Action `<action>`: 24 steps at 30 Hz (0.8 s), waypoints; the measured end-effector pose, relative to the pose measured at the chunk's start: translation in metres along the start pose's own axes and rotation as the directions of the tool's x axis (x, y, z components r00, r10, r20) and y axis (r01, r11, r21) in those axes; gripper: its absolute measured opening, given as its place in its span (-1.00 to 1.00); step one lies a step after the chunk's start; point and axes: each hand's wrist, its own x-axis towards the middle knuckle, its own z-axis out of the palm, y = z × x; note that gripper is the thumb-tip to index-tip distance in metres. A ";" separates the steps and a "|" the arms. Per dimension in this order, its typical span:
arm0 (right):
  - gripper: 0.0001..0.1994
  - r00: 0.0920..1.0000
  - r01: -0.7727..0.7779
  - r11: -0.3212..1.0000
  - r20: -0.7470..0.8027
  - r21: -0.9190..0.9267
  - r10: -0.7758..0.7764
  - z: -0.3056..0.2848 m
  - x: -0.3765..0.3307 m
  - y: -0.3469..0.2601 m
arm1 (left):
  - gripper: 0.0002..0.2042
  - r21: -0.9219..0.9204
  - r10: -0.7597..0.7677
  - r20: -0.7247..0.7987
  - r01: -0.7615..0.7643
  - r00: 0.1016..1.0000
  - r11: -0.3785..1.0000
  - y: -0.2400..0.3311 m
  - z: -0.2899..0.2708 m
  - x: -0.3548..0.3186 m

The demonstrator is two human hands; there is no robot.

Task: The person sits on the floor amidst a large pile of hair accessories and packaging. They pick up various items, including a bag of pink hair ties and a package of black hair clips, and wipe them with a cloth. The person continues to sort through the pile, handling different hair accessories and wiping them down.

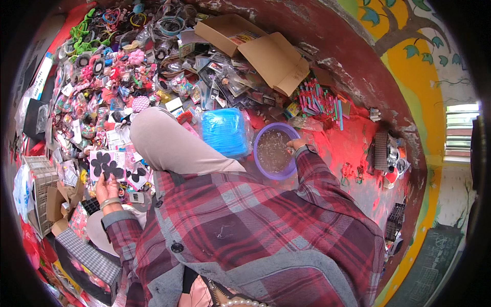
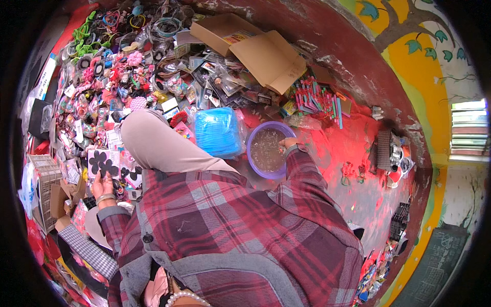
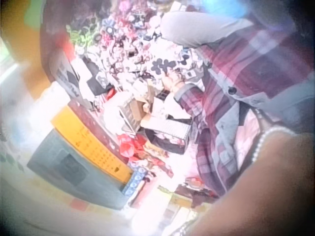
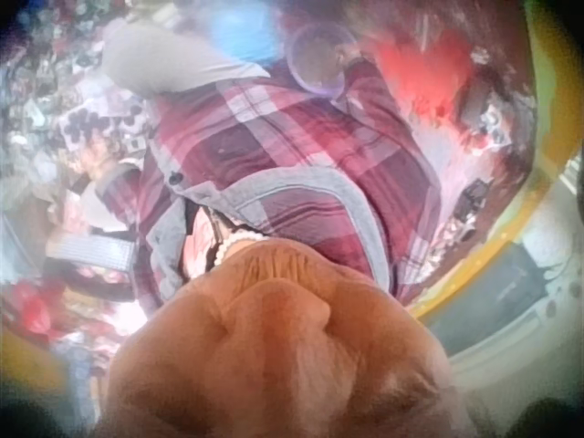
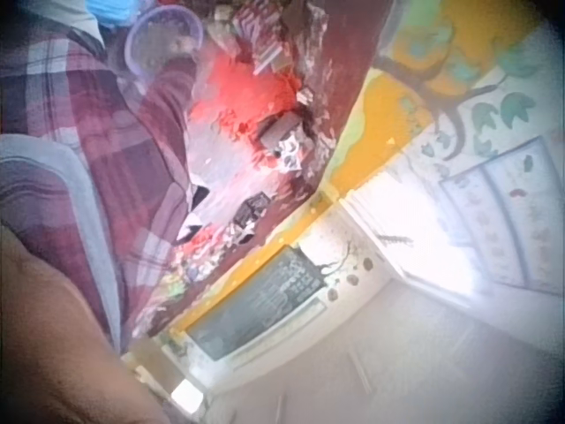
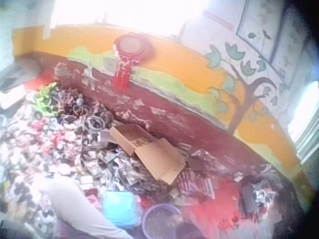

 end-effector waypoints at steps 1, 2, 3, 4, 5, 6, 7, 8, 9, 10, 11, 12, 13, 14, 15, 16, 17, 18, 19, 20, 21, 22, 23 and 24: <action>-0.77 0.999 0.007 0.999 -0.051 -0.043 -0.009 0.001 -0.004 -0.001 | -0.92 -0.009 -0.004 0.009 0.005 1.000 1.000 0.000 -0.002 0.002; -0.69 0.995 0.012 0.996 -0.098 -0.088 -0.020 0.003 -0.007 -0.002 | -0.93 -0.018 -0.006 0.015 0.006 1.000 1.000 0.000 -0.002 0.002; -0.62 0.989 0.015 0.991 -0.142 -0.135 -0.035 0.005 -0.009 -0.004 | -0.93 -0.027 -0.006 0.021 0.006 1.000 1.000 0.002 -0.003 0.003; -0.53 0.967 0.006 0.949 -0.241 -0.315 -0.086 0.007 -0.011 -0.006 | -0.93 -0.035 -0.001 0.020 0.002 1.000 0.999 0.003 -0.003 0.004; -0.44 0.932 -0.024 0.875 -0.327 -0.484 -0.155 0.006 -0.014 -0.009 | -0.93 -0.032 0.000 0.021 0.001 1.000 0.999 0.004 -0.004 0.004; -0.35 0.888 -0.072 0.771 -0.393 -0.632 -0.239 0.007 -0.015 -0.013 | -0.93 -0.029 0.002 0.022 -0.001 1.000 1.000 0.005 -0.004 0.004; -0.29 0.877 -0.109 0.781 -0.430 -0.615 -0.216 0.008 -0.006 -0.013 | -0.92 -0.027 0.006 0.022 -0.005 1.000 1.000 0.006 -0.005 0.003; -0.24 0.857 -0.161 0.790 -0.480 -0.592 -0.185 -0.001 0.008 -0.005 | -0.92 -0.022 -0.008 0.028 0.009 1.000 1.000 0.001 -0.004 0.007; -0.19 0.836 -0.208 0.796 -0.526 -0.568 -0.157 -0.008 0.023 0.004 | -0.91 -0.019 -0.019 0.032 0.020 0.999 1.000 -0.002 -0.006 0.011; -0.23 0.828 -0.231 0.776 -0.538 -0.587 -0.161 -0.014 0.033 0.010 | -0.91 -0.017 -0.027 0.034 0.028 0.999 0.999 -0.004 -0.008 0.013; -0.27 0.823 -0.244 0.757 -0.542 -0.606 -0.168 -0.013 0.036 0.009 | -0.90 -0.016 -0.027 0.037 0.028 0.999 0.999 -0.003 -0.007 0.010; -0.32 0.818 -0.260 0.737 -0.548 -0.624 -0.176 -0.013 0.039 0.009 | -0.90 -0.016 -0.029 0.040 0.029 0.999 0.999 -0.002 -0.007 0.008; -0.38 0.852 -0.217 0.692 -0.480 -0.689 -0.211 -0.014 0.040 0.009 | -0.89 -0.017 -0.032 0.044 0.033 0.999 0.999 -0.003 -0.006 0.007; -0.44 0.889 -0.146 0.642 -0.384 -0.753 -0.248 0.001 0.033 -0.006 | -0.89 -0.015 -0.003 0.029 0.004 1.000 1.000 0.005 -0.008 0.003; -0.49 0.914 -0.095 0.592 -0.306 -0.800 -0.267 0.002 0.028 -0.007 | -0.89 -0.009 0.000 0.023 0.000 1.000 1.000 0.005 -0.006 0.003; -0.54 0.919 -0.074 0.539 -0.267 -0.839 -0.290 0.004 0.028 -0.006 | -0.89 -0.003 0.004 0.017 -0.004 1.000 1.000 0.005 -0.004 0.003; -0.58 0.920 -0.061 0.480 -0.236 -0.875 -0.312 0.001 0.030 -0.004 | -0.89 -0.001 -0.004 0.017 0.004 1.000 1.000 0.002 -0.002 0.003; -0.61 0.922 -0.049 0.420 -0.203 -0.906 -0.331 -0.003 0.031 -0.001 | -0.90 0.003 -0.011 0.017 0.011 1.000 1.000 0.000 0.000 0.003; -0.63 0.916 -0.058 0.413 -0.213 -0.909 -0.340 -0.008 0.030 0.003 | -0.90 0.007 -0.018 0.018 0.018 1.000 1.000 -0.002 0.003 0.003; -0.64 0.913 -0.042 0.404 -0.199 -0.914 -0.357 0.004 0.024 -0.005 | -0.90 0.003 0.002 -0.001 -0.002 1.000 1.000 0.002 0.001 0.001; -0.65 0.907 -0.038 0.395 -0.198 -0.918 -0.372 0.007 0.020 -0.008 | -0.90 -0.005 0.010 -0.014 -0.010 1.000 1.000 0.002 0.001 0.001; -0.65 0.902 -0.022 0.435 -0.205 -0.900 -0.379 0.011 0.017 -0.012 | -0.90 -0.012 0.018 -0.028 -0.019 0.999 1.000 0.002 0.001 0.002; -0.65 0.898 -0.013 0.475 -0.219 -0.880 -0.382 0.009 0.017 -0.012 | -0.90 -0.014 -0.002 -0.004 0.002 1.000 1.000 0.003 -0.001 0.004; -0.65 0.893 -0.002 0.514 -0.233 -0.858 -0.385 0.008 0.017 -0.011 | -0.90 -0.015 -0.023 0.021 0.023 1.000 1.000 0.004 -0.004 0.005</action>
